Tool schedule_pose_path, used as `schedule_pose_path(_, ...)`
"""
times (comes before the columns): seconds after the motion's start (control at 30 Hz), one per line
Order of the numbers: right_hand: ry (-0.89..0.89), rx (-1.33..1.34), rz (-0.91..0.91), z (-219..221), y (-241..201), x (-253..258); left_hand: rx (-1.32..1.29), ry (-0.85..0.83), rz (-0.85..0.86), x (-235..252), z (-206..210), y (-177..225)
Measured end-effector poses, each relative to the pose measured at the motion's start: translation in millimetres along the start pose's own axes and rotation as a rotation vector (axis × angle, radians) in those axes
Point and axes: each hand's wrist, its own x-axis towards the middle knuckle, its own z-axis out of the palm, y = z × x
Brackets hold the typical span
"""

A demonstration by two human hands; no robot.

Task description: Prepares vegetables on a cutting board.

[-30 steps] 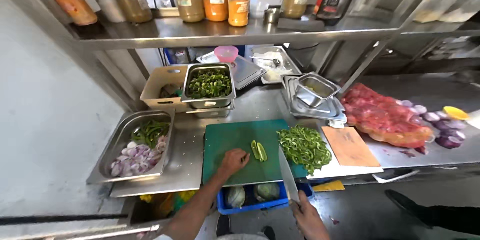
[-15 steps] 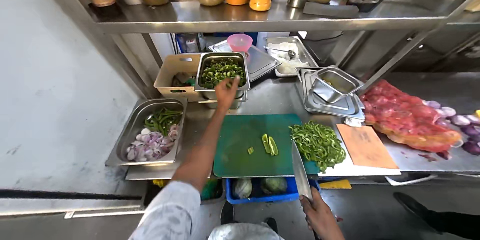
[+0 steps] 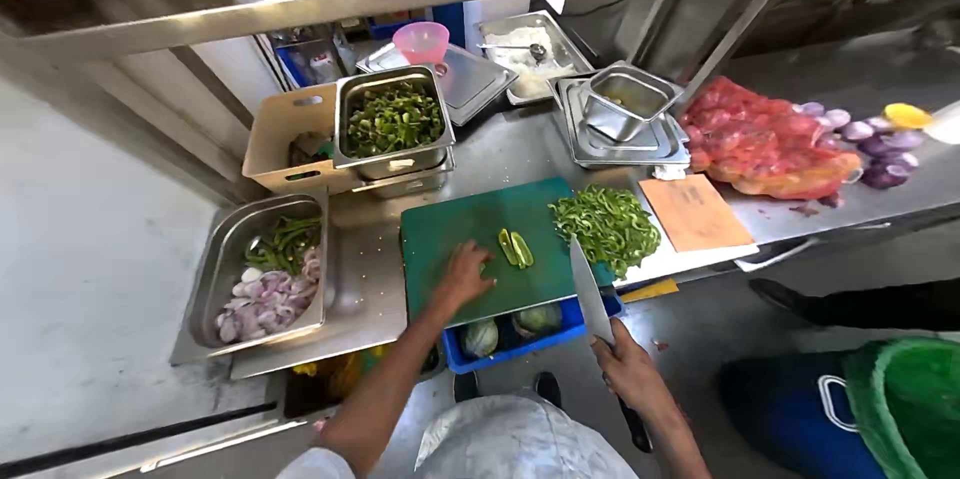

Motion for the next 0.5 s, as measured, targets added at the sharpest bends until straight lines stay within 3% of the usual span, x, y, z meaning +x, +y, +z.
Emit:
schedule_pose_path(0.07, -0.017, -0.014, 0.01, 0, -1, 1, -0.016, -0.014, -0.041, -6, 16, 1)
schedule_pose_path(0.33, -0.046, -0.016, -0.032, 5, -8, 4, -0.064, -0.056, -0.218, -9, -9, 1)
schedule_pose_path(0.4, -0.048, -0.017, -0.059, 2, -8, 2, -0.148, 0.005, -0.209, -2, -34, 2)
schedule_pose_path(0.5, -0.046, -0.031, -0.068, -2, -4, 3, -0.203, 0.244, -0.094, 22, -113, 15)
